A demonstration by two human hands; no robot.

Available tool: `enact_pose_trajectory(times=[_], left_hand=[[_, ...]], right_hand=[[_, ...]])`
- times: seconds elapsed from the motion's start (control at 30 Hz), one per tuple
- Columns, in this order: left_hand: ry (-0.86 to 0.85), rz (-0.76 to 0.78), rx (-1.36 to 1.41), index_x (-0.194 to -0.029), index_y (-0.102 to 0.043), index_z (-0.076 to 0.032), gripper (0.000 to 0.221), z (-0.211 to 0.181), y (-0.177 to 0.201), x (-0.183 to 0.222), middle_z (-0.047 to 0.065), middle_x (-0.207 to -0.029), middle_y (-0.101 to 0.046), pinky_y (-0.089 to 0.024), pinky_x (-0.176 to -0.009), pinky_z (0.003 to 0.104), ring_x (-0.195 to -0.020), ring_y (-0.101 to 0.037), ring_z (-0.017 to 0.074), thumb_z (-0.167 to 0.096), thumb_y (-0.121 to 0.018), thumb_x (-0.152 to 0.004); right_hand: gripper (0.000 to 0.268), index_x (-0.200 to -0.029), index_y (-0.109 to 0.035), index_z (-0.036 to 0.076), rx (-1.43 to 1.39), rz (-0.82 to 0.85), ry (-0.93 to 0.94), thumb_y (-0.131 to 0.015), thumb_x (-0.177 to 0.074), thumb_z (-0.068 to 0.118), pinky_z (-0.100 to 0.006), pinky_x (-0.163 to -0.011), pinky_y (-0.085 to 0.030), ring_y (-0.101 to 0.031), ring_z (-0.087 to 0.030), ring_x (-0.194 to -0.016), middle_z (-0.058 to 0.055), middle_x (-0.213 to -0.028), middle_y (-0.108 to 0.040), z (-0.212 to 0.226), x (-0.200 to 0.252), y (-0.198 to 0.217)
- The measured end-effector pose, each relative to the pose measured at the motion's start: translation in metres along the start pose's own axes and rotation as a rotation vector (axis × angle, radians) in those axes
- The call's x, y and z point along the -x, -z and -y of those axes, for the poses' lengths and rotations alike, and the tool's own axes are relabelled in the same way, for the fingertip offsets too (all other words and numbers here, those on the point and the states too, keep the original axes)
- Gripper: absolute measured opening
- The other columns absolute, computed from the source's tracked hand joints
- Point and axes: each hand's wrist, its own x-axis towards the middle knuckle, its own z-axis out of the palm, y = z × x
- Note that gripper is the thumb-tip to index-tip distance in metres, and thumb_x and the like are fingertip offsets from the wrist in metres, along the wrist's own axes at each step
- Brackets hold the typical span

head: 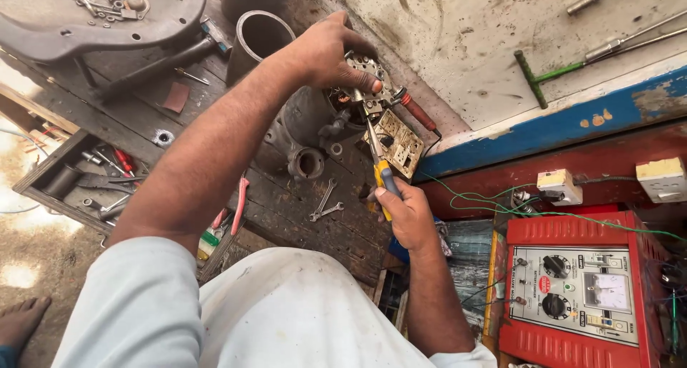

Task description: Repairing an electric motor using pliers and hand tools.

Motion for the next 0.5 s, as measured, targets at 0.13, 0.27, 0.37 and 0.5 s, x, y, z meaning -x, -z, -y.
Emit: enact_pose_trajectory(times=[0.13,0.27,0.37,0.5], left_hand=[[-0.095,-0.09,-0.04,-0.12,-0.077,-0.013,0.082,0.002,-0.003,-0.001,0.016,-0.114,-0.056,-0.054,-0.097,0.044,-0.113,-0.059,0.032,-0.071,-0.087,-0.064],[-0.096,-0.085,-0.111,-0.12,-0.077,-0.011,0.08,-0.008,0.0,0.001,0.015,-0.111,-0.056,-0.052,-0.095,0.045,-0.114,-0.058,0.0331,-0.07,-0.086,-0.067],[-0.076,-0.074,-0.095,-0.121,-0.076,-0.011,0.078,-0.013,0.0,0.006,0.015,-0.112,-0.058,-0.052,-0.096,0.045,-0.113,-0.059,0.0329,-0.069,-0.086,-0.07],[-0.022,-0.085,-0.146,-0.114,-0.078,-0.012,0.068,-0.025,0.001,0.011,0.016,-0.114,-0.06,-0.052,-0.099,0.045,-0.115,-0.06,0.0332,-0.066,-0.083,-0.073]], right_hand=[[0.034,-0.103,-0.072,-0.003,0.002,0.012,0.006,-0.065,-0.093,0.028,-0.028,-0.061,-0.052,-0.062,-0.011,-0.073,-0.007,-0.087,-0.071,0.004,-0.001,0.003],[0.034,-0.101,-0.073,-0.003,0.025,0.026,0.032,-0.065,-0.093,0.03,-0.028,-0.06,-0.051,-0.06,-0.011,-0.071,-0.006,-0.084,-0.069,0.003,-0.004,0.009],[0.033,-0.097,-0.074,-0.004,0.041,0.029,0.023,-0.066,-0.094,0.029,-0.028,-0.059,-0.05,-0.058,-0.011,-0.068,-0.006,-0.08,-0.066,-0.001,-0.004,0.016],[0.03,-0.093,-0.074,-0.004,0.067,0.032,0.003,-0.067,-0.093,0.025,-0.028,-0.057,-0.048,-0.056,-0.012,-0.063,-0.005,-0.075,-0.065,0.003,-0.014,0.033]])
